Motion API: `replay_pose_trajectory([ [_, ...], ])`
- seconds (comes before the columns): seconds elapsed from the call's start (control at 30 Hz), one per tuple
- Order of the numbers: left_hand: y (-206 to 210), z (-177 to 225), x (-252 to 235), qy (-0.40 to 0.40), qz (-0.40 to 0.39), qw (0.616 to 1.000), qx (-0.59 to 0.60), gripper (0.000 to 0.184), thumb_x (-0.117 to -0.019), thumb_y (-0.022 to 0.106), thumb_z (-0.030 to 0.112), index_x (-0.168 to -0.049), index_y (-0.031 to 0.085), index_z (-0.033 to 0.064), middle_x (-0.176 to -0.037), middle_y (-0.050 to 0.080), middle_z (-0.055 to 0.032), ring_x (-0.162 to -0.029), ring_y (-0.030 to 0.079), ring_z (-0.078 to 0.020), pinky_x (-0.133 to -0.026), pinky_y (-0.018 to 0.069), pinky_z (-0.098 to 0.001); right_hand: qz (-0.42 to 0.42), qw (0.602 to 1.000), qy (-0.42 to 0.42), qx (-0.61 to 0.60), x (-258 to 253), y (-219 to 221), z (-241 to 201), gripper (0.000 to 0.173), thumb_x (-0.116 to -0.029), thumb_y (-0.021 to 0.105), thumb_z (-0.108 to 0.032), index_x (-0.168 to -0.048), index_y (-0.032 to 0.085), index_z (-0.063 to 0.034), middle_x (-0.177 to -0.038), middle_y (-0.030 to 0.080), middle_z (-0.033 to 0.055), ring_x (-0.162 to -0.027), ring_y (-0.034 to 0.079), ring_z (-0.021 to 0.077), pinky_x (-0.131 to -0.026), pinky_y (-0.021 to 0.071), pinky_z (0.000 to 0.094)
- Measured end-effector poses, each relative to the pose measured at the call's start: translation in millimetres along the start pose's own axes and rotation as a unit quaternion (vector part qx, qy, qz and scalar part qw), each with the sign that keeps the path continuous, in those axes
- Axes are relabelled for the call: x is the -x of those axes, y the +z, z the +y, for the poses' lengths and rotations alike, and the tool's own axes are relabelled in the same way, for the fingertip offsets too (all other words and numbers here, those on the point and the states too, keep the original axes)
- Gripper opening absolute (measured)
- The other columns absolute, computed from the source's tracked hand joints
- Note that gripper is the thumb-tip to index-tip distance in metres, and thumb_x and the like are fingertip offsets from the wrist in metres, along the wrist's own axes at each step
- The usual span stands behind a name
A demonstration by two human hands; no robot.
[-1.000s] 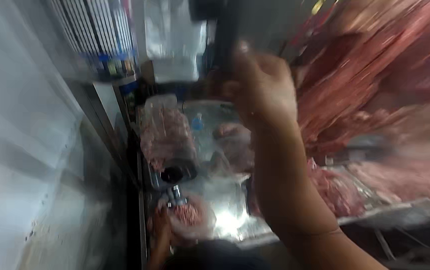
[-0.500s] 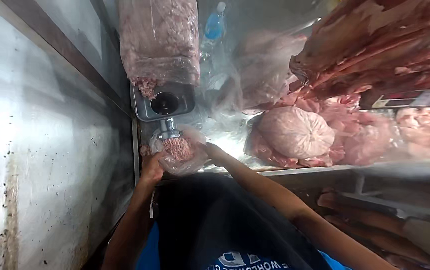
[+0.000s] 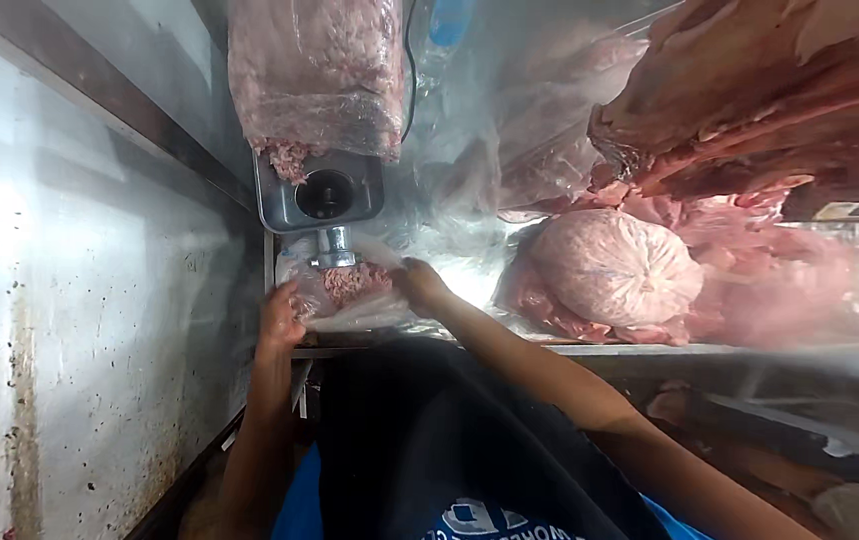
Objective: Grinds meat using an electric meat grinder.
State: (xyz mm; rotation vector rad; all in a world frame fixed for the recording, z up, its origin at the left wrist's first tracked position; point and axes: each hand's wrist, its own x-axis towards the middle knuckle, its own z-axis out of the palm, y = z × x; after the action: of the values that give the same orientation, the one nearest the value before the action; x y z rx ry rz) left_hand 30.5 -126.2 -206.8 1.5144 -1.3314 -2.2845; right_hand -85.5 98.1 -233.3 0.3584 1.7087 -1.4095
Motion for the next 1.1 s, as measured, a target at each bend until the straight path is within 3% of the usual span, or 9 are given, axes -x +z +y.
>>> replay_pose_trajectory([
  [0.07,1.5,-13.2,8.0,-0.045,0.025,0.997,-0.063,0.026,-0.1042,0.054,0.015,-0.126,0.054,0.0005,-0.091,0.065,-0.0121,-0.074,0.065,-0.0182,-0.065,0.0582,-0.0352,-0.004,0.996,0.042,0.076,10.6,-4.7,5.1,0.035,-0.1032,0.061,-0.022,-0.127,0.057,0.002,-0.1,0.065,0.016,-0.083,0.064,0.0223,-0.077,0.056,0.0411],
  [0.13,7.0,-24.3,14.7,-0.049,0.003,0.996,-0.076,0.029,-0.1044,0.055,0.016,-0.127,0.055,-0.0019,-0.099,0.067,-0.0144,-0.082,0.068,-0.0201,-0.071,0.0595,-0.0372,-0.033,0.996,0.039,0.078,17.2,-2.9,4.1,0.025,-0.1041,0.058,-0.024,-0.108,0.063,0.0002,-0.084,0.062,0.0086,-0.071,0.06,0.0158,-0.067,0.0537,0.0352],
  [0.3,26.8,-49.2,21.9,-0.042,-0.074,0.987,-0.137,0.036,-0.11,0.046,0.025,-0.132,0.056,-0.0012,-0.116,0.068,-0.0147,-0.103,0.068,-0.0202,-0.089,0.0588,-0.039,-0.149,0.975,-0.116,0.114,-3.6,31.3,4.8,0.031,-0.1072,0.052,-0.024,-0.092,0.066,-0.0006,-0.079,0.063,0.0075,-0.073,0.061,0.0155,-0.073,0.0541,0.0371],
  [0.43,12.3,-74.0,-13.1,-0.09,-0.02,0.951,-0.295,0.045,-0.1101,0.046,0.031,-0.14,0.052,-0.0015,-0.136,0.059,-0.022,-0.123,0.06,-0.0296,-0.102,0.0508,-0.0485,-0.168,0.913,-0.066,0.366,-39.7,30.7,24.6,0.037,-0.1076,0.05,-0.027,-0.11,0.069,0.0057,-0.112,0.068,0.0249,-0.109,0.065,0.0372,-0.099,0.0493,0.0577],
  [0.5,-4.1,-75.4,-23.5,-0.097,-0.02,0.948,-0.304,0.042,-0.1104,0.044,0.029,-0.138,0.054,-0.0016,-0.132,0.061,-0.0216,-0.118,0.062,-0.0293,-0.098,0.0532,-0.048,-0.126,0.908,-0.021,0.4,-41.1,17.8,32.9,0.04,-0.1066,0.052,-0.03,-0.115,0.069,0.0047,-0.122,0.067,0.0262,-0.12,0.063,0.0407,-0.105,0.0464,0.0618],
  [0.63,-19.8,-69.3,-17.6,-0.075,0.007,0.954,-0.289,0.041,-0.1095,0.046,0.027,-0.132,0.057,-0.0051,-0.124,0.063,-0.0229,-0.111,0.064,-0.0285,-0.094,0.0542,-0.0472,-0.07,0.927,0.016,0.369,-16.7,-3.2,22.1,0.04,-0.1066,0.052,-0.029,-0.114,0.068,0.0065,-0.12,0.067,0.0266,-0.116,0.064,0.0398,-0.102,0.0482,0.0605],
  [0.8,-13.5,-39.3,-10.2,0.001,0.081,0.996,-0.025,0.032,-0.1108,0.04,0.019,-0.132,0.05,-0.0032,-0.105,0.064,-0.0156,-0.089,0.067,-0.021,-0.079,0.0591,-0.0399,-0.074,0.994,0.056,0.057,6.0,-14.4,16.1,0.025,-0.1059,0.052,-0.018,-0.101,0.065,0.0023,-0.087,0.066,0.0095,-0.075,0.065,0.0161,-0.072,0.0573,0.0369],
  [0.97,30.7,16.6,-51.5,0.058,0.069,0.994,0.063,0.012,-0.1102,0.043,0.024,-0.107,0.05,0.0142,-0.073,0.048,0.0037,-0.055,0.047,-0.0071,-0.051,0.0479,-0.0249,-0.125,0.978,0.089,-0.139,-0.9,7.2,3.2,0.027,-0.1096,0.044,-0.021,-0.116,0.059,0.0007,-0.096,0.072,0.0149,-0.08,0.073,0.0237,-0.07,0.0624,0.0405],
  [1.1,32.9,33.0,-31.8,0.072,0.002,0.997,-0.029,0.015,-0.1083,0.049,0.028,-0.112,0.057,0.0149,-0.067,0.049,0.003,-0.048,0.044,-0.0069,-0.044,0.0423,-0.0233,-0.162,0.967,0.102,-0.166,-0.3,3.0,-1.7,0.025,-0.108,0.05,-0.018,-0.123,0.056,0.0,-0.1,0.072,0.0171,-0.08,0.074,0.0253,-0.068,0.0633,0.0398],
])
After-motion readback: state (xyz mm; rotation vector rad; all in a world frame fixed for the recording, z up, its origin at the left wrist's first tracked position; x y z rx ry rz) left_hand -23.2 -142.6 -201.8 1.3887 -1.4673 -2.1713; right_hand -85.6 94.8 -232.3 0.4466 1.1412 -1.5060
